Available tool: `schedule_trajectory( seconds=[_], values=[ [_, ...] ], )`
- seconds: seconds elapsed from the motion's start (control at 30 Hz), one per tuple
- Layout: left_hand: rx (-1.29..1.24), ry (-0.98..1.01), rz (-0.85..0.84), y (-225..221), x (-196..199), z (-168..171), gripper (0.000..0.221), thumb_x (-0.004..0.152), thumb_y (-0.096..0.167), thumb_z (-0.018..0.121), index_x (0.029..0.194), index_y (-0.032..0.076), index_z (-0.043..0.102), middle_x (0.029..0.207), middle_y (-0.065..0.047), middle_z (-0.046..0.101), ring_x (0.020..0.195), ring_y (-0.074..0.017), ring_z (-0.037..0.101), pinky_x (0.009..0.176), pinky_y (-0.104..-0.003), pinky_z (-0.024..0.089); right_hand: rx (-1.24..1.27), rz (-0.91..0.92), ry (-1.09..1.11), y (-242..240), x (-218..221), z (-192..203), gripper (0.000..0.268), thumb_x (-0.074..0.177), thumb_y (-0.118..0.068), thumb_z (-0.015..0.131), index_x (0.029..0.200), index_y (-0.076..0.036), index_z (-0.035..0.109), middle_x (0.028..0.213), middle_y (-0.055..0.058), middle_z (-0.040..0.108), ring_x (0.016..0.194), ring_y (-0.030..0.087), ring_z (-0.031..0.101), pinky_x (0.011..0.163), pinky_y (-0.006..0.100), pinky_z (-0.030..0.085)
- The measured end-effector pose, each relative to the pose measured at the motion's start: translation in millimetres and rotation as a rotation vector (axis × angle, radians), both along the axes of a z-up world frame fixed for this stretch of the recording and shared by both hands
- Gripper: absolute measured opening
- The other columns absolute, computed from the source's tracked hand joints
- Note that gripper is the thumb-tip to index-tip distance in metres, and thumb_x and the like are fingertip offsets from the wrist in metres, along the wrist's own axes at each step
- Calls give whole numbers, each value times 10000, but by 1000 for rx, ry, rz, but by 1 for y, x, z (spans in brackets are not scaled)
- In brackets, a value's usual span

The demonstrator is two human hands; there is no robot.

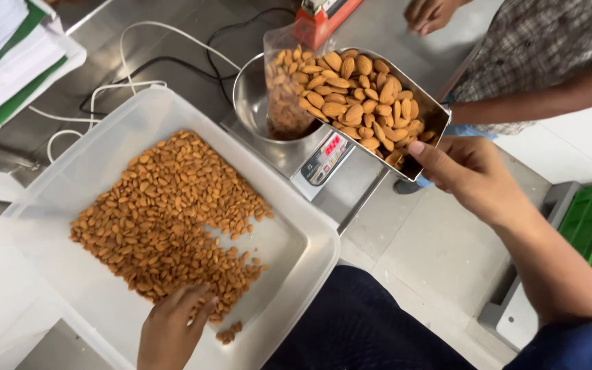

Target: The person packages almonds by scooping them from a large bin into plastic bags and weighing them on a digital scale.

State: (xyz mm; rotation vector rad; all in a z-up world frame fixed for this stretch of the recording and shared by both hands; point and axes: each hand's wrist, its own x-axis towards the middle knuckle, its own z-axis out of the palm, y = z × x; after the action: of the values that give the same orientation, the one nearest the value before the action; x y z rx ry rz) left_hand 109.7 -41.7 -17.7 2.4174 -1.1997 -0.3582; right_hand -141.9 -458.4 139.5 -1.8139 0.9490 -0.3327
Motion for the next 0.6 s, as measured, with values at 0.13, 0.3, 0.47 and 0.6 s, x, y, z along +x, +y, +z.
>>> schedule_trajectory(
  seconds=[0.13, 0.3, 0.47, 0.6],
  values=[
    [48, -82, 79, 10, 12, -20, 289, 838, 300, 741, 1063, 119, 765, 1058, -51, 751, 907, -282, 743, 800, -410, 592, -43, 13, 34, -33, 10, 20, 501, 981, -430, 656, 653, -54, 618, 574, -36, 470, 516, 60, 410, 455, 257, 311],
    [93, -267, 153, 23, 18, -38, 247, 847, 300, 745, 1026, 132, 776, 1002, -24, 764, 746, -243, 757, 714, -368, 612, -77, -36, 115, -72, 22, 24, 540, 1002, -428, 664, 655, -19, 602, 582, -19, 458, 525, 72, 377, 458, 270, 283],
    [170, -285, 211, 21, 18, -36, 242, 858, 320, 739, 1024, 151, 787, 954, -5, 763, 705, -213, 756, 697, -347, 620, -57, -24, 127, -93, 32, 21, 526, 994, -431, 666, 664, -24, 613, 588, -27, 457, 525, 64, 377, 452, 264, 283],
    [245, -275, 240, 34, 23, -52, 236, 878, 317, 720, 1035, 152, 784, 933, 16, 758, 702, -181, 760, 692, -332, 625, -83, -7, 155, -103, 36, 18, 520, 985, -433, 662, 659, -29, 643, 568, -22, 442, 512, 72, 367, 446, 271, 271]
  ],
)
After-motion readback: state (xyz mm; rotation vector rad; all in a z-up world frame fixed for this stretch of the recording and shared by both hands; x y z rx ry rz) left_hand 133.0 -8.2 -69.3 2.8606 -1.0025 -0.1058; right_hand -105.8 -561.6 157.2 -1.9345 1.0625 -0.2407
